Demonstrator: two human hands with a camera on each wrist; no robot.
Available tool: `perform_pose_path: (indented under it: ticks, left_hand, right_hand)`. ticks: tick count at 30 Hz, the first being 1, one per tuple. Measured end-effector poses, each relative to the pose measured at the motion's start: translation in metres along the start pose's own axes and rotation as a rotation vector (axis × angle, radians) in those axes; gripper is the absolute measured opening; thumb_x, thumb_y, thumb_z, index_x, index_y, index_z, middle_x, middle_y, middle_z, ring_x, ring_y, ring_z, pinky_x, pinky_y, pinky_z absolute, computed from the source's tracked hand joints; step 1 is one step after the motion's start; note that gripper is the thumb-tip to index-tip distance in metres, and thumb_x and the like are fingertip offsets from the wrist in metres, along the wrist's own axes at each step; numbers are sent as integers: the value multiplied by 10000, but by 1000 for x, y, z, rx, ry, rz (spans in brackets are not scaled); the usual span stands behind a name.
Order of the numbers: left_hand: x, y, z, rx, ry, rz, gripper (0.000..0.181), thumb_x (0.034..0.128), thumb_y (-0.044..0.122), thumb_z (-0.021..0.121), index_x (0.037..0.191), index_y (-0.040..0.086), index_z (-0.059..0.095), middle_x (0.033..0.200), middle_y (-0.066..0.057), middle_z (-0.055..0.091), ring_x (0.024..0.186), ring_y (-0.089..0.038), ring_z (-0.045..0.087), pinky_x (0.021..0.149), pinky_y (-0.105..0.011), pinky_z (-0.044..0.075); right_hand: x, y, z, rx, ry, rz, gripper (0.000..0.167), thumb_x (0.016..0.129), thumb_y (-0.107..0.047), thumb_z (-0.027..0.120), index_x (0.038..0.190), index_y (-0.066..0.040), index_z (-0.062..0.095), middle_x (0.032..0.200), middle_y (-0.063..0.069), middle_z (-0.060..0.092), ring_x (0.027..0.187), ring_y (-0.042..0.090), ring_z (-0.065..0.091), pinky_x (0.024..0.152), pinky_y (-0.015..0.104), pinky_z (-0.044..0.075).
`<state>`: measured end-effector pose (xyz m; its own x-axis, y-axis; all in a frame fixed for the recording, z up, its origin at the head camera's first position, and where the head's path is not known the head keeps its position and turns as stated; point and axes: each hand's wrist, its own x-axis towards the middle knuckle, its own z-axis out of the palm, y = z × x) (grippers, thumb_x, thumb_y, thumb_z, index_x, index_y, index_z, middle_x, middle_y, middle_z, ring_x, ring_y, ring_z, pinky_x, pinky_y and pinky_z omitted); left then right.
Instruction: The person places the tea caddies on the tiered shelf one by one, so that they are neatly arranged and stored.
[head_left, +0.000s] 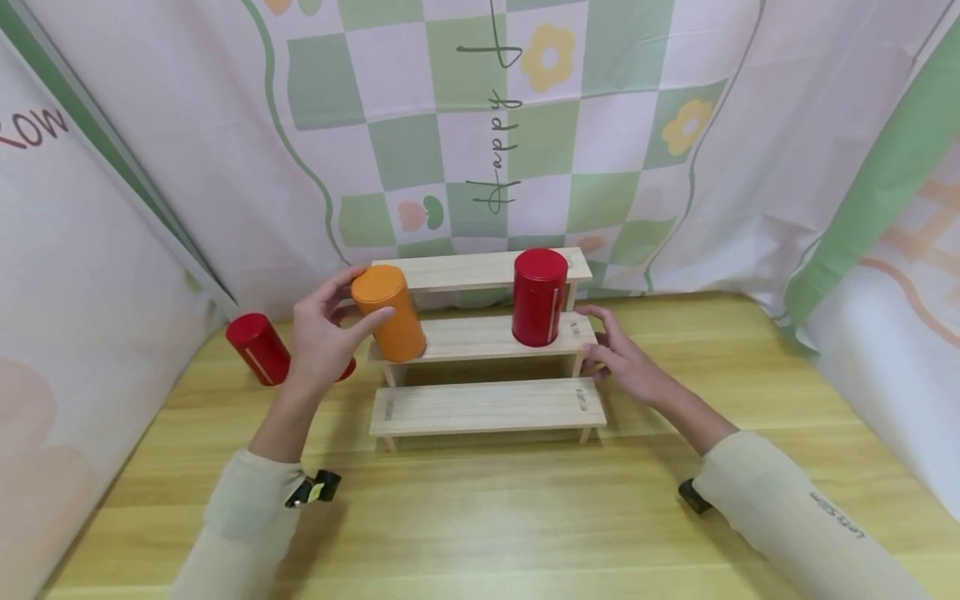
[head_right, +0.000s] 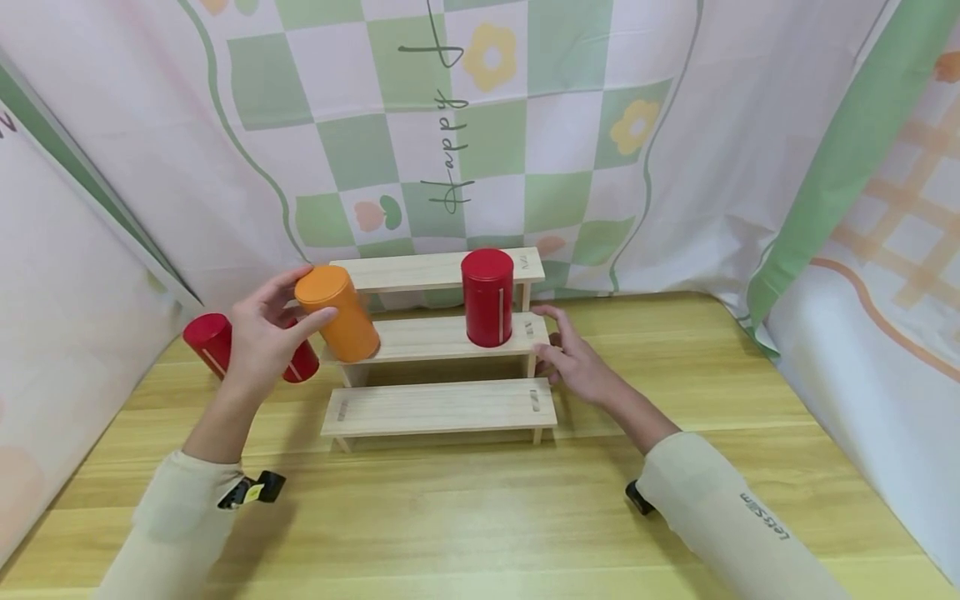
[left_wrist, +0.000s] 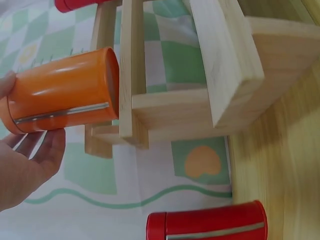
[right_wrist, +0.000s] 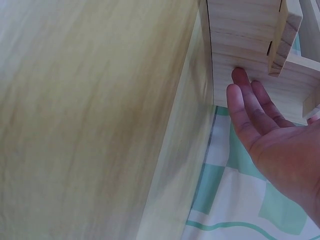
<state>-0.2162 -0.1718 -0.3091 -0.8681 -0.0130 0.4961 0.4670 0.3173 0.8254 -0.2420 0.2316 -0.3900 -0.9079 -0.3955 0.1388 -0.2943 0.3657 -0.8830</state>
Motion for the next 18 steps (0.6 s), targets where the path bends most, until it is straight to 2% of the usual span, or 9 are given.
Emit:
perform_pose_path:
  ticks: [8,18]
  left_hand:
    - [4,-1,9,-26,-30,-53,611,898,85,819,1452,20,569,1364,-125,650,1144,-192,615,984,-211,523]
    - [10,-3,23,-28,-45,-45,622,893,112,830,1449,18,568,1352,-126,653,1142,-233,619,940,-231,539]
  right_hand:
    - [-1,1,1,2,-2,-3,575,1096,-190,410,1592,-60,149,1189,307,551,931,339,588,751,492,572]
    - [0,-1,1,2,-1,-3,584,1091,-176,415,1588,-39,143,1176,332,552,927,345,587,743,463,574]
